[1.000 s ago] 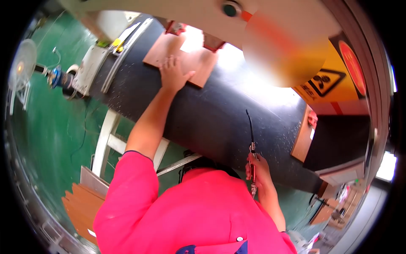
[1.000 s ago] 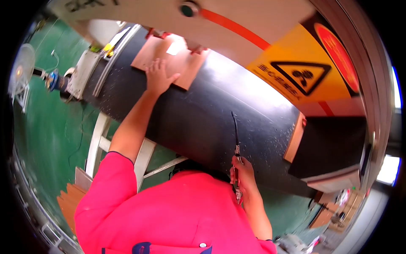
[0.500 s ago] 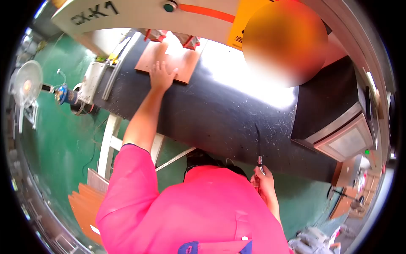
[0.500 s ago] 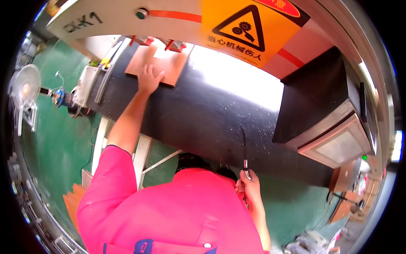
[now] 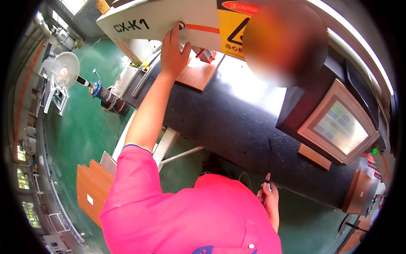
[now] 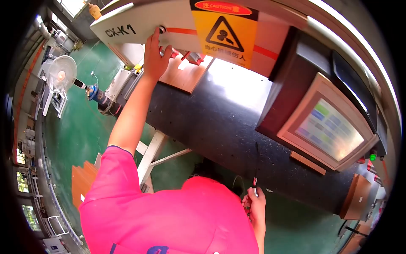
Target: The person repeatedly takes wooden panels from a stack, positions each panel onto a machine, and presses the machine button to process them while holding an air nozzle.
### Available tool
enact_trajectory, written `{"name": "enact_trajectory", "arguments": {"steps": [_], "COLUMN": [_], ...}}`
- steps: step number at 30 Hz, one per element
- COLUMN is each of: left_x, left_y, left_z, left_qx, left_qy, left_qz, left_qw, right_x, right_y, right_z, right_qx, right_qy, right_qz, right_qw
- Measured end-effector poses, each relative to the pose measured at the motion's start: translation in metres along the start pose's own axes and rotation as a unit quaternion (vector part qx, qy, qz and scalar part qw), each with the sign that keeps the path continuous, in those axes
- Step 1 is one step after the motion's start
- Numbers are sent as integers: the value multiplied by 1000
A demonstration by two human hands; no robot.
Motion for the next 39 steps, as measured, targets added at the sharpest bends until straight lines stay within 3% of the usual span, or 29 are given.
{"name": "enact_trajectory", "arguments": {"steps": [7,11,14,16,19,21,22,23,24,25,28,33,35,39], "left_x": [-13,-23,-21,-13,8,-20,-66,-88,-126,-135,-205,-240,-259,-304], "left_y": [7,0,-6,-1,20,73,108,150,198,230,317,302,282,229], "left_z": [1,-23,-39,-49,0,39,45,90,106,158,246,371,397,475], "left_qx": [1,42,132,128,165,181,162,249,249,231,236,63,-33,-132], "left_qy": [-2,32,86,89,93,118,327,271,357,329,415,344,275,254], "left_qz": [24,-12,-108,-97,-44,-58,-116,-268,-247,-271,-346,-435,-412,-379], "left_qw": [1000,999,982,983,981,975,924,890,866,875,808,830,868,880], "right_x": [36,56,64,65,66,67,67,65,59,56,35,62,102,200], "right_y": [32,49,56,58,58,60,62,67,68,65,58,53,71,125], "right_z": [20,32,40,41,38,36,32,23,13,5,-25,-30,-19,23], "right_qx": [15,17,8,-3,-6,-8,-8,-13,-15,-13,-14,-17,-9,-17], "right_qy": [-36,-40,-33,-7,16,30,39,43,48,72,96,105,20,-100], "right_qz": [4,-4,-20,-38,-79,-104,-113,-117,-126,-134,-158,-109,-22,153], "right_qw": [999,999,999,999,997,994,993,992,991,988,983,988,1000,983]}}
Point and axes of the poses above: each hand's wrist, its own y-axis away from the middle knuckle, its own x-axis out of the back of the hand, z = x × y, the point moved 9 cm from there along -y, towards the middle knuckle, and after that the axes turned 15 degrees about -z, right-handed, at the moved point
